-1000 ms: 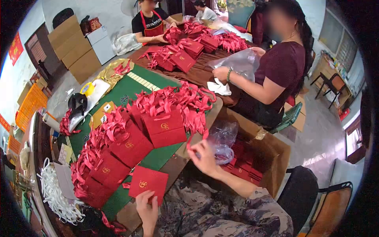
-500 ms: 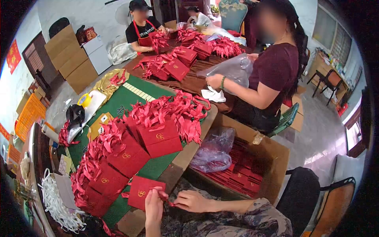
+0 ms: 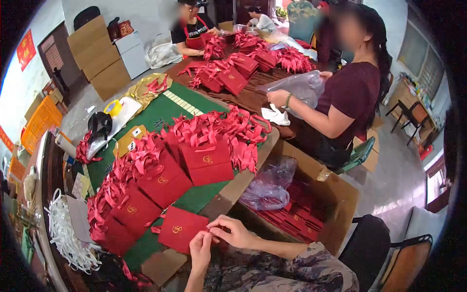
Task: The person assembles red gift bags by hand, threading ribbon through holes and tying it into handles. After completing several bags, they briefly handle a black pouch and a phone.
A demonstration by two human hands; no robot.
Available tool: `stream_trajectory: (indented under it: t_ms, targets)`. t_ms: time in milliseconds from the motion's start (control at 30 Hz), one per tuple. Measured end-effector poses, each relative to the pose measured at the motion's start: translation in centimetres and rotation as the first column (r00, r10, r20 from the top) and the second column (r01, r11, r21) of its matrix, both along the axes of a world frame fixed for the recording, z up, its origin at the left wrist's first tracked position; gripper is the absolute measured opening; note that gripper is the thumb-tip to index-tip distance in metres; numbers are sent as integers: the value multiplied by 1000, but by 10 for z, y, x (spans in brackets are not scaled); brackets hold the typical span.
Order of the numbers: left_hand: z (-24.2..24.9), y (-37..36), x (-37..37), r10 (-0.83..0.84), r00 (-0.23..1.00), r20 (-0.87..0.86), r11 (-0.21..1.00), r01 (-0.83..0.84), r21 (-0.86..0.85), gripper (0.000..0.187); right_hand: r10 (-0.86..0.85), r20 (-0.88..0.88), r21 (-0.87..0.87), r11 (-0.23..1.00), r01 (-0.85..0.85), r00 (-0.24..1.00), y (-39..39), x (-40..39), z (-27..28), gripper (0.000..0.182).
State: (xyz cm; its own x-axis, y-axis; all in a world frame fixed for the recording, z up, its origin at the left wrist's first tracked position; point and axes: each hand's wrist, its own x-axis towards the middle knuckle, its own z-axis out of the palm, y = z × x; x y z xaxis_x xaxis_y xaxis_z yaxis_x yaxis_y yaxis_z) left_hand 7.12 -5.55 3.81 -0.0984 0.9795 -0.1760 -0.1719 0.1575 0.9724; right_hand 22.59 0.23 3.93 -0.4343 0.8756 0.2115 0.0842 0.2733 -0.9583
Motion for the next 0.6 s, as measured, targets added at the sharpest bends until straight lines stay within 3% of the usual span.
stream_trajectory:
  t_ms: [100,167,233,300,367,400,467,500,567,600]
  targets:
    - [5,0,-3,-6,1000,-17,1000,6,0,24,91,-42,-84,992,-94,995,3,-3,-4,21]
    - [0,1,-7,-55,997,-58,998,55,-2,25,120,-162,-388,905,-175,979,4,-3,-3,18]
    - [-2,-1,-12,-122,991,-56,992,120,-32,28,133,-213,-498,838,-224,968,5,-2,11,15]
    - [-9,-3,-13,-147,985,-90,989,149,8,26,142,-285,-507,817,-275,948,8,1,-2,12]
    - [2,-3,-17,-140,978,-154,990,139,-21,22,90,-258,-472,857,-206,962,7,-2,-1,11]
    - [14,-4,-20,-38,958,-285,997,57,59,18,113,-221,-385,903,-193,969,9,-2,-3,10]
    - [16,-4,-29,179,862,-474,972,-80,222,15,64,-195,-392,910,-138,979,11,-5,-2,9]
    - [12,-2,-38,311,757,-575,933,-130,335,15,53,-198,-391,911,-129,979,12,-7,3,9]
    - [17,0,-58,440,547,-712,891,-168,421,15,46,-181,-394,912,-115,982,15,-10,2,8]
    - [15,1,-66,460,529,-713,884,-197,424,15,32,-165,-394,914,-96,986,15,-11,1,8]
